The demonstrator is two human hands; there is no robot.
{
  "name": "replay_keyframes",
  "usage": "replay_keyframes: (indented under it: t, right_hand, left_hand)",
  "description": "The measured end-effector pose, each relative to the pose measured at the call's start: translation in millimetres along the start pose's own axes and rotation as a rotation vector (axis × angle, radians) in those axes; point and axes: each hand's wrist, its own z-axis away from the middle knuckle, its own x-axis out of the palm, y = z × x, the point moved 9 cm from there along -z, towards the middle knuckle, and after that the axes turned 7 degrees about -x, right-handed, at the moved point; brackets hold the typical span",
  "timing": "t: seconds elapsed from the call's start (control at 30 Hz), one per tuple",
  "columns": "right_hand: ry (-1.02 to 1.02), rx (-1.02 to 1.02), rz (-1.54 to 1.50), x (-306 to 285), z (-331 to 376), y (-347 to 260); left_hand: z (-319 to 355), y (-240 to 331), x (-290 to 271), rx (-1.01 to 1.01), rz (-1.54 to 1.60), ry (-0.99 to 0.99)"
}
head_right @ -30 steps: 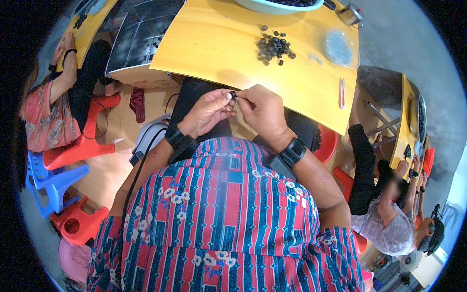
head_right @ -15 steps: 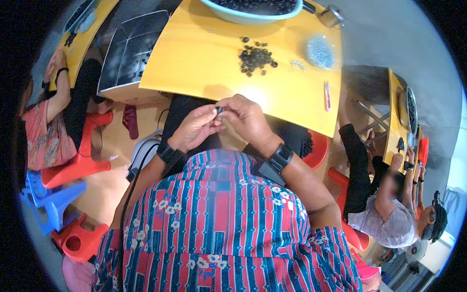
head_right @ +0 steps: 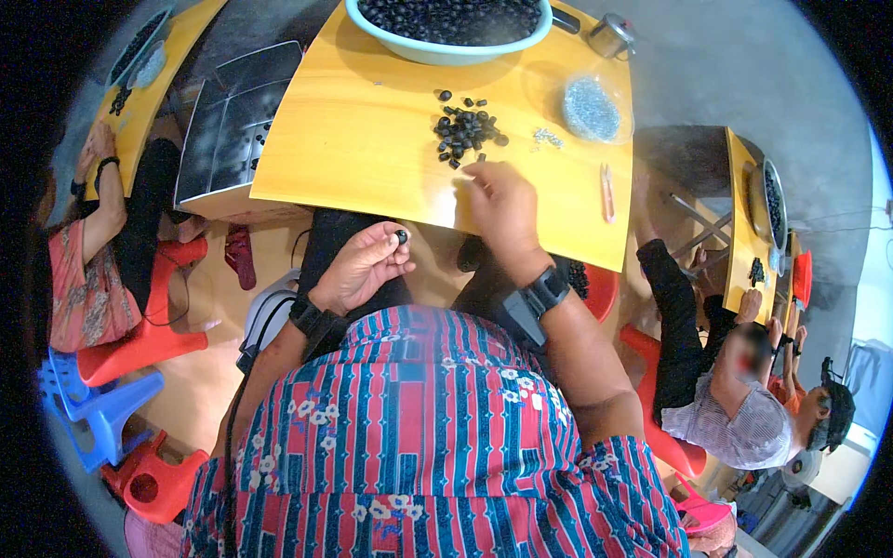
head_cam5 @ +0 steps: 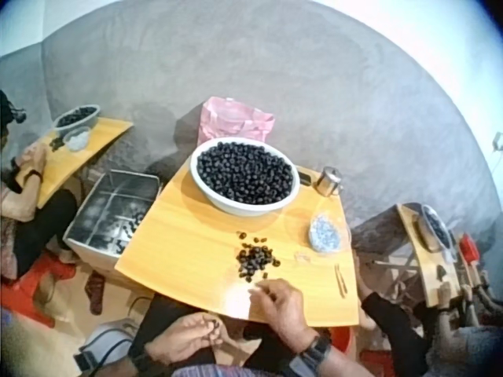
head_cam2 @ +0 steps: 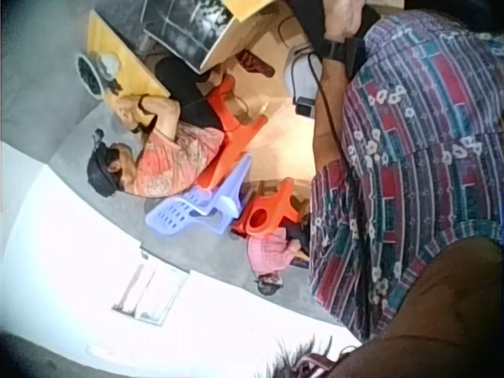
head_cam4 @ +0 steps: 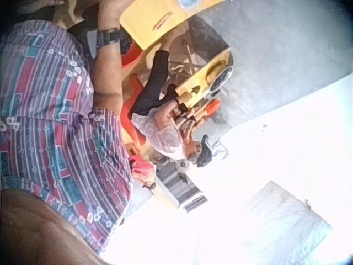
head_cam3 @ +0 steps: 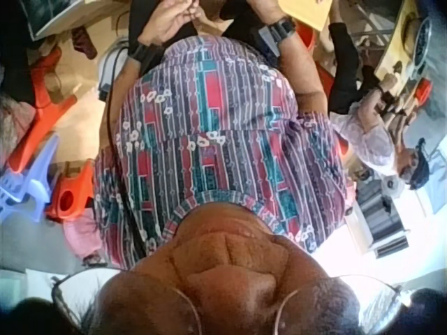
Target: Inspecting and sorting small black plastic or rubber components at a work table.
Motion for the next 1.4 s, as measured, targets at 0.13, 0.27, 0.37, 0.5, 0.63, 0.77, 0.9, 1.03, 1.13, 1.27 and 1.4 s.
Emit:
replay_keyframes:
  t: [0.13, 0.27, 0.37, 0.5, 0.63, 0.77, 0.9, 1.03, 1.13, 1.27, 1.4]
  right_hand:
    - [0.099, 0.027, 0.199, -16, -17, 25]
    - [0.104, 0.025, 0.270, -15, -26, 27]
    - [0.068, 0.029, 0.300, -12, -28, 26]
    - [0.055, -0.068, 0.357, -9, -30, 19]
    - [0.022, -0.024, 0.363, -8, -28, 20]
    - [-0.035, -0.029, 0.446, -6, -24, 20]
    - [-0.089, -0.006, 0.509, -3, -17, 15]
    - [-0.135, -0.180, 0.498, -1, -10, -9]
    - [-0.152, -0.059, 0.043, -2, 1, 13]
    - [-0.243, 0.284, -0.598, 27, 24, -1]
    - [-0.300, 0.407, -0.721, 49, 44, -10]
  left_hand:
    - [-1, -1, -1, -0.016, -0.001, -0.003]
    - [0, 0, 0, -0.015, -0.003, -0.003]
    - [1, 0, 0, -0.024, -0.016, 0.007]
    - [1, -1, 0, -0.021, -0.022, 0.001]
    - [1, -2, 0, -0.022, -0.029, -0.001]
    - [0, -3, -1, -0.017, -0.032, -0.019]
    - [-1, -5, -6, -0.004, -0.038, -0.012]
    - [1, -3, -4, -0.001, -0.046, -0.002]
    - [-2, -3, -2, -0.006, -0.048, -0.030]
    - [-1, -6, -5, -0.006, -0.040, -0.015]
    - [2, -4, -3, -0.011, -0.045, 0.022]
